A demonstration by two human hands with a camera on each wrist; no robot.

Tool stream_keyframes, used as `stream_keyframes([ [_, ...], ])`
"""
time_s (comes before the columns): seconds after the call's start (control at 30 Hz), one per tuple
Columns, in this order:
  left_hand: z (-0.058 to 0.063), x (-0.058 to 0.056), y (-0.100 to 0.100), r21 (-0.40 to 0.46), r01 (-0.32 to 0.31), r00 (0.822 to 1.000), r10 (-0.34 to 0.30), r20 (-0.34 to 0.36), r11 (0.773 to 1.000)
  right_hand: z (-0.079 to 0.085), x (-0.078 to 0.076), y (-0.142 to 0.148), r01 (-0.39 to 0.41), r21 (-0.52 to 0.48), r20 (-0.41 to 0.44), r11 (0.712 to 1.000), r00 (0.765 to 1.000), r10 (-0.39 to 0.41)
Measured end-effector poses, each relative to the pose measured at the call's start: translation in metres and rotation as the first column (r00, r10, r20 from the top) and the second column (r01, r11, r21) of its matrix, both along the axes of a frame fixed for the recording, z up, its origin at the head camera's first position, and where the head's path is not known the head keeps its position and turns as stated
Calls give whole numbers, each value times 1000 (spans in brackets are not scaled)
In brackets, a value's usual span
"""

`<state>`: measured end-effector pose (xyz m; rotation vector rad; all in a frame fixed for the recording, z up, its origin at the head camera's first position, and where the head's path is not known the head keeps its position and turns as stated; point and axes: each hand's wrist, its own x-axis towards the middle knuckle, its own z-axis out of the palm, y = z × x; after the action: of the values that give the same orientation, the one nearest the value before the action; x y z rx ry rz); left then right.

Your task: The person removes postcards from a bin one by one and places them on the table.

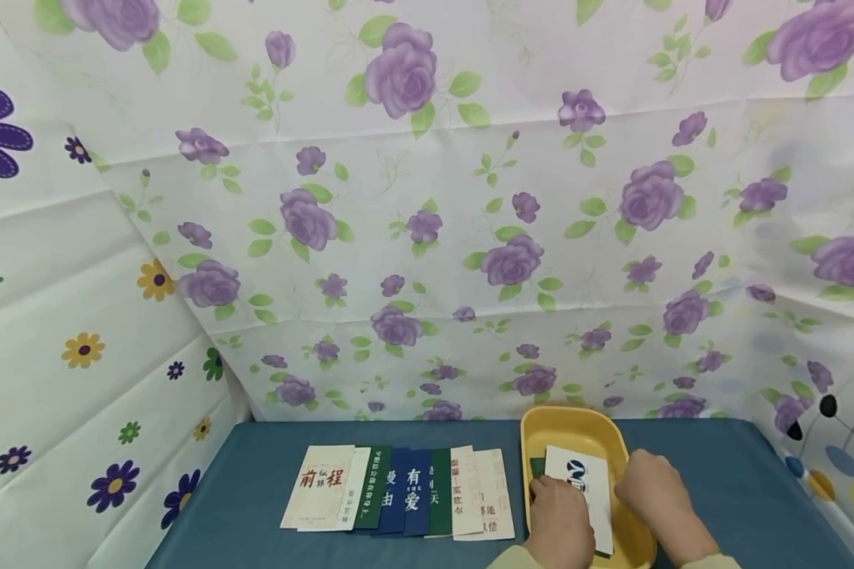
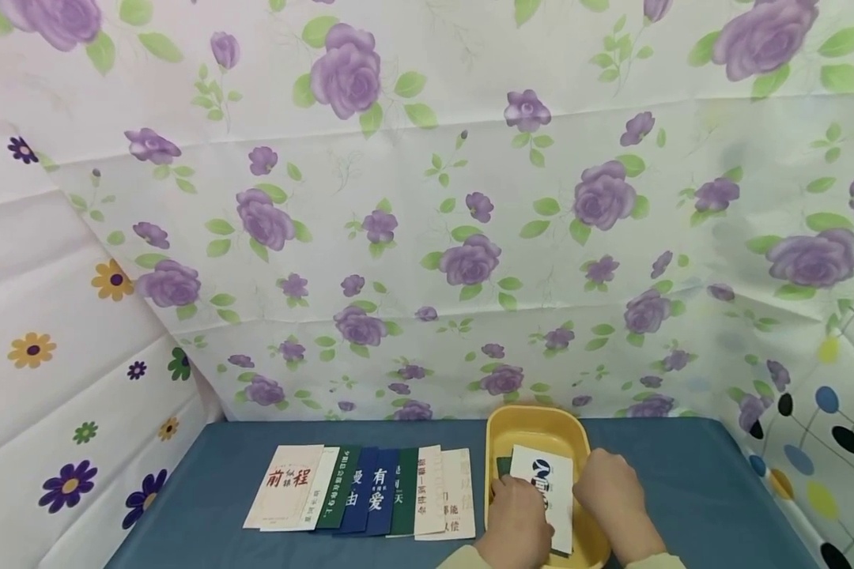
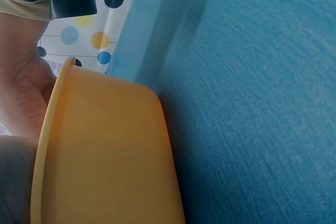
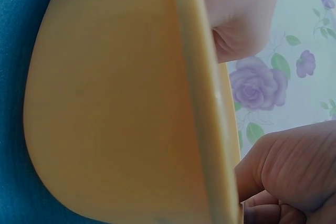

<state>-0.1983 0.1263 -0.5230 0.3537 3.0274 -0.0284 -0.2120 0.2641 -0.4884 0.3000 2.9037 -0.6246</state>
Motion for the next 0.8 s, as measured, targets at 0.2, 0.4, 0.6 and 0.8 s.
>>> stream_keyframes([
  [0.2, 0, 1, -1, -12, 17, 1000, -17, -18, 1000, 0, 0, 0, 2, -8, 18, 1000, 1000, -2],
  [0.4, 1, 2, -2, 33, -60, 989, 64, -137, 998, -1, -2, 1, -2, 3, -3, 1000, 1000, 2],
  [0.6, 5, 2, -3, 73, -110, 980, 121, -158, 991, -2, -1, 1, 3, 16, -28, 1000, 1000, -3],
  [0.8, 7, 2, -3, 137, -90, 976, 114, -183, 987, -1, 0, -1, 0, 11, -17, 1000, 1000, 0],
])
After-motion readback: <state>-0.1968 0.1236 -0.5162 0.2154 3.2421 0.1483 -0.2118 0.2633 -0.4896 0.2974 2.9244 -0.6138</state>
